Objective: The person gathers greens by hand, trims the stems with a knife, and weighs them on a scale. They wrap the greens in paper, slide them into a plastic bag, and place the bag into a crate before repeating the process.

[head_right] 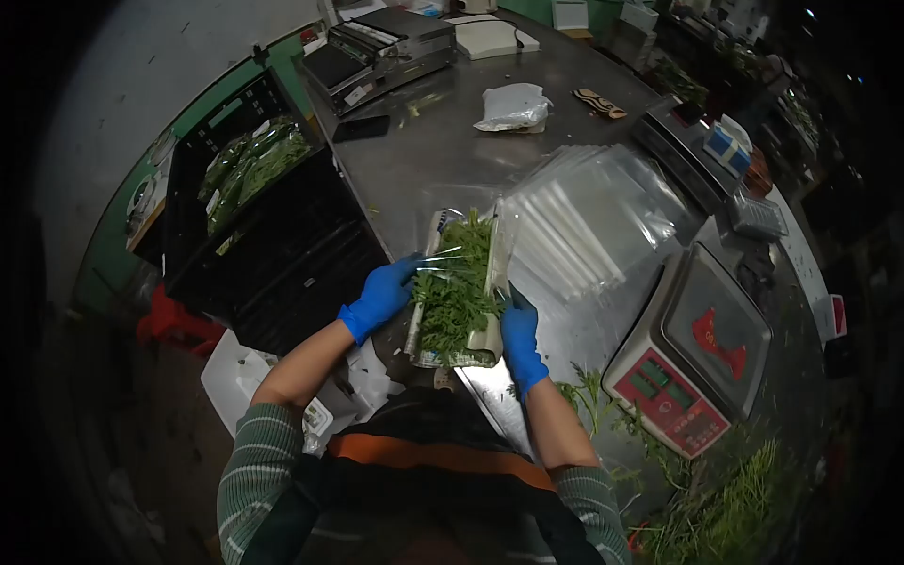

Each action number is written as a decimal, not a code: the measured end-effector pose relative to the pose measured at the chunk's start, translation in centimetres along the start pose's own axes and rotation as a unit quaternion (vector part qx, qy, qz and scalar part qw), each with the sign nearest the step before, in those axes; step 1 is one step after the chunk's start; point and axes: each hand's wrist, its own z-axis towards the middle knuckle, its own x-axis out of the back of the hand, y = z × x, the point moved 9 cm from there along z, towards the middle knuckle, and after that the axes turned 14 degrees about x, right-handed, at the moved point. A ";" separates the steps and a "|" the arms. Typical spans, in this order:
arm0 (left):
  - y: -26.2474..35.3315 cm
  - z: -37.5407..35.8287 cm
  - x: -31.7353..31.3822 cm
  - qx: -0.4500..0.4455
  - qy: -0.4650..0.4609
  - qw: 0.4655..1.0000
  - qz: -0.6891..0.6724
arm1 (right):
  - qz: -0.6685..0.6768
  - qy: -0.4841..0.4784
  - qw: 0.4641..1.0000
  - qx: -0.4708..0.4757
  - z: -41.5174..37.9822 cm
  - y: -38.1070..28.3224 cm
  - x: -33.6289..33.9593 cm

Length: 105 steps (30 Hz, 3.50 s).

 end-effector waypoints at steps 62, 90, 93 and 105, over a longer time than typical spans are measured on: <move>10.1 1.3 -9.3 -0.308 -0.123 0.930 0.160 | -0.486 -0.344 0.726 0.345 -4.5 -9.6 -0.7; 5.3 -7.2 -5.7 -0.358 -0.259 0.888 0.130 | -0.388 -0.503 0.729 0.254 -11.1 -9.7 -2.2; 5.2 -7.0 -4.2 -0.334 -0.236 0.910 0.060 | -0.449 -0.473 0.669 0.356 -4.8 -8.8 -4.2; -3.7 -3.0 -5.5 0.314 -0.237 0.721 -0.571 | -0.152 -0.149 0.977 0.011 0.7 -2.1 2.0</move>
